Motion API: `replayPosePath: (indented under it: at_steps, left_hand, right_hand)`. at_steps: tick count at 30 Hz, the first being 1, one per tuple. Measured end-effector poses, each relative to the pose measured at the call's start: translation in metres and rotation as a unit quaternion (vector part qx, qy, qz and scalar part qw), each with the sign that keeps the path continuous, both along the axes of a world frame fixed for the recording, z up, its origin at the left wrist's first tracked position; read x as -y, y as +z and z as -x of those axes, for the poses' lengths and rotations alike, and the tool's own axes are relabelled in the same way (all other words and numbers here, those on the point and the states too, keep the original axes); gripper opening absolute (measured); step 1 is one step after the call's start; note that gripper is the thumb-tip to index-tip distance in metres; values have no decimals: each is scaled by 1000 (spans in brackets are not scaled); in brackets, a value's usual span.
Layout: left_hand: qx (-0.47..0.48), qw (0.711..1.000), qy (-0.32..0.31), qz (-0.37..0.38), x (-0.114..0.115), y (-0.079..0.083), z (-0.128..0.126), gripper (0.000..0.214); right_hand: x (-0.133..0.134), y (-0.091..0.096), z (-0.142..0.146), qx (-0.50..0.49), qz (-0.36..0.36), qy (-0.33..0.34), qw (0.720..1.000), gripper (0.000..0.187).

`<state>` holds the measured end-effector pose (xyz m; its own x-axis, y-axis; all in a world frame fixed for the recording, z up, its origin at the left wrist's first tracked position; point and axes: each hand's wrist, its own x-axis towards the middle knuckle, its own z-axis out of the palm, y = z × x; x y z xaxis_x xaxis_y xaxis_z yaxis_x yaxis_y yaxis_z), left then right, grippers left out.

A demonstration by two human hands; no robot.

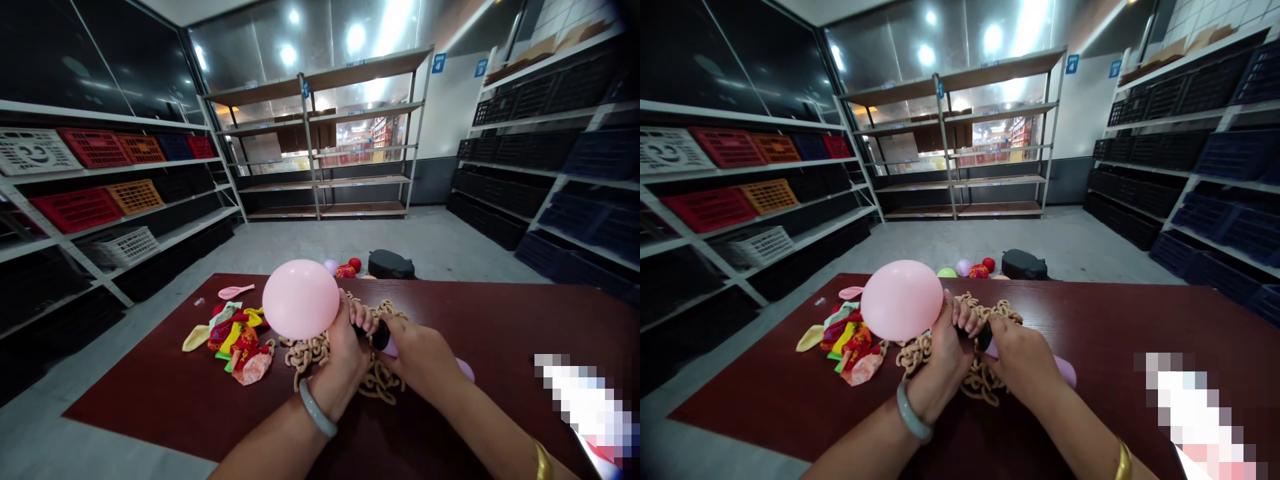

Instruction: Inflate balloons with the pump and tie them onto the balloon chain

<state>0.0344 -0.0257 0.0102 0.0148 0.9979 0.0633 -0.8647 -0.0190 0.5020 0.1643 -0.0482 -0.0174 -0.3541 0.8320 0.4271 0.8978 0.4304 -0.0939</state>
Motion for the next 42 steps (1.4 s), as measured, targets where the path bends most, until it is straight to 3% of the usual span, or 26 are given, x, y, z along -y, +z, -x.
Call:
replayPosePath:
  at_steps: [4,7,14,17,20,23,28,32,37,42]
  left_hand:
    - [7,1000,-14,2,4,-1,-5,49]
    - [5,1000,-17,18,-2,2,6,50]
    - [48,998,42,-7,-34,23,81,47]
    - [65,996,60,-29,-39,27,98,44]
    - [69,995,68,-40,-37,24,90,44]
    - [72,995,64,-30,-30,16,66,45]
    - [45,999,11,-5,-12,-1,20,45]
    - [24,1000,-14,5,0,-9,-2,44]
    - [21,999,-26,21,-2,-11,-2,45]
    - [45,998,-14,31,-22,0,35,47]
  right_hand:
    - [3,3,1,-2,3,-1,1000,42]
    - [4,3,-1,-6,12,11,1000,41]
    - [-5,-1,-13,3,22,7,1000,50]
    - [-6,0,-18,10,18,6,1000,48]
    - [-7,0,-23,17,1,-3,1000,47]
    - [-6,-1,-25,26,-10,-6,1000,46]
    - [-2,-5,-12,28,-7,-9,1000,50]
    - [1,-6,-2,16,8,-8,1000,47]
    - [1,-1,-2,-4,38,-1,999,44]
    - [-2,3,-8,-15,68,0,998,44]
